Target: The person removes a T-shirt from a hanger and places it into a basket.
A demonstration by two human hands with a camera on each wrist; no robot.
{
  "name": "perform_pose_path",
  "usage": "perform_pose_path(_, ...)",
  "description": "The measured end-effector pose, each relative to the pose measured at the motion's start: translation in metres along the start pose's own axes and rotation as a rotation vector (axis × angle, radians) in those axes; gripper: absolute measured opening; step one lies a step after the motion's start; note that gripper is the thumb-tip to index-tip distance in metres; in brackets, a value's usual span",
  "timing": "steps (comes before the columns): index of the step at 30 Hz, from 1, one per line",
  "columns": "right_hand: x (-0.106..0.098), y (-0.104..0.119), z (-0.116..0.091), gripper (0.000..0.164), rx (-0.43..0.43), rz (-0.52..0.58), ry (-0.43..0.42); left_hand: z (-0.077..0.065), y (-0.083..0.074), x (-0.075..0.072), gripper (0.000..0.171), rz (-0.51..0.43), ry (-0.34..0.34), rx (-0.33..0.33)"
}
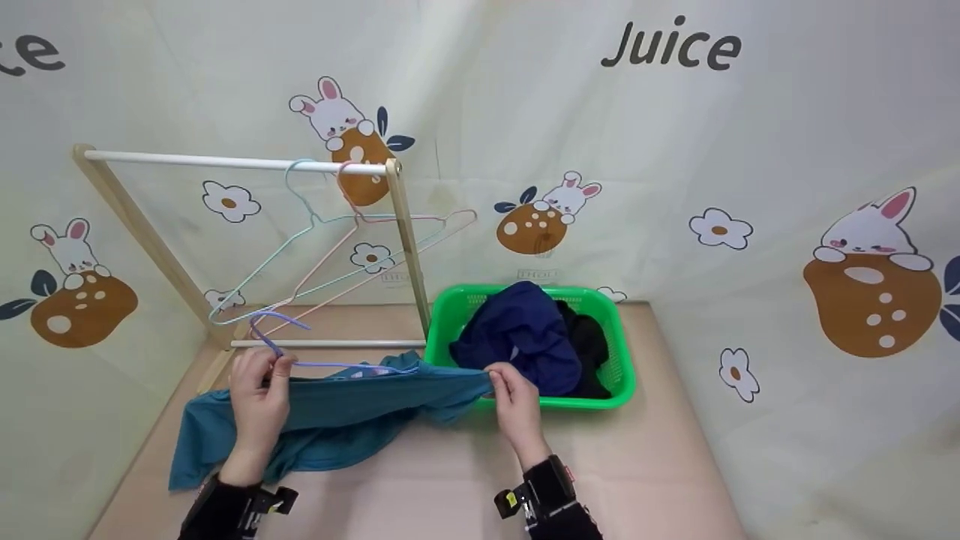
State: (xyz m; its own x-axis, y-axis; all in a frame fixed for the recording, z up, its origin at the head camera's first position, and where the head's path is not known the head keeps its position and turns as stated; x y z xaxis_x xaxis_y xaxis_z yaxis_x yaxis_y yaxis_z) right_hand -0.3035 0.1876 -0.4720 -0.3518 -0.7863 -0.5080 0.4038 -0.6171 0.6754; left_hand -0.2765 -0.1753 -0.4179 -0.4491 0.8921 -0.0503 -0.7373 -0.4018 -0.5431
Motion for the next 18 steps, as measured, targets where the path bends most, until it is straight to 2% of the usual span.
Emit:
perform_pose_path(3,-0.004,-0.003,0.002,0.012,0.04,0.004,-0.012,0.002,0.001,-0.007,0.011,-0.013,-0.024,0.003)
perform_pose_path(10,-0.006,-0.017,0.003,0.014,0.133,0.033,-0.003,0.005,0.002,-0.014,0.039,-0.028,-0.036,0.031)
perform_pose_path(12,-0.006,-0.023,0.002,0.014,0.171,0.061,0.007,0.006,0.002,-0.015,0.037,-0.031,-0.036,0.027)
perform_pose_path(14,-0.006,-0.028,0.001,0.015,0.197,0.071,0.005,0.007,0.002,-0.017,0.028,-0.033,-0.042,0.022)
perform_pose_path(16,-0.005,-0.03,0.0,0.015,0.201,0.088,0.005,0.008,0.002,-0.018,0.018,-0.041,-0.057,0.013)
perform_pose_path(18,-0.005,-0.029,0.001,0.014,0.183,0.076,-0.001,0.008,0.003,-0.018,0.018,-0.046,-0.07,0.005)
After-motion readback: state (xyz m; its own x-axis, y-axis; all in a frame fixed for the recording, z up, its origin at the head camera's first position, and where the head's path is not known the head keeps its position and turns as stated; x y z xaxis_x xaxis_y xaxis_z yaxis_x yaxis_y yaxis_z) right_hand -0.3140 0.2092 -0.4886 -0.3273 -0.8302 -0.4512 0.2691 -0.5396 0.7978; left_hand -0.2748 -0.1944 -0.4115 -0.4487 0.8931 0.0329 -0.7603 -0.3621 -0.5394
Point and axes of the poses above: each hand's wrist, its own z-axis towards the middle knuckle, its own x-axis out of the palm, y = z × x, the point moved 10 cm from there along z, towards the middle knuckle, and after that the axes turned 15 degrees about -z, right-handed, at the moved point
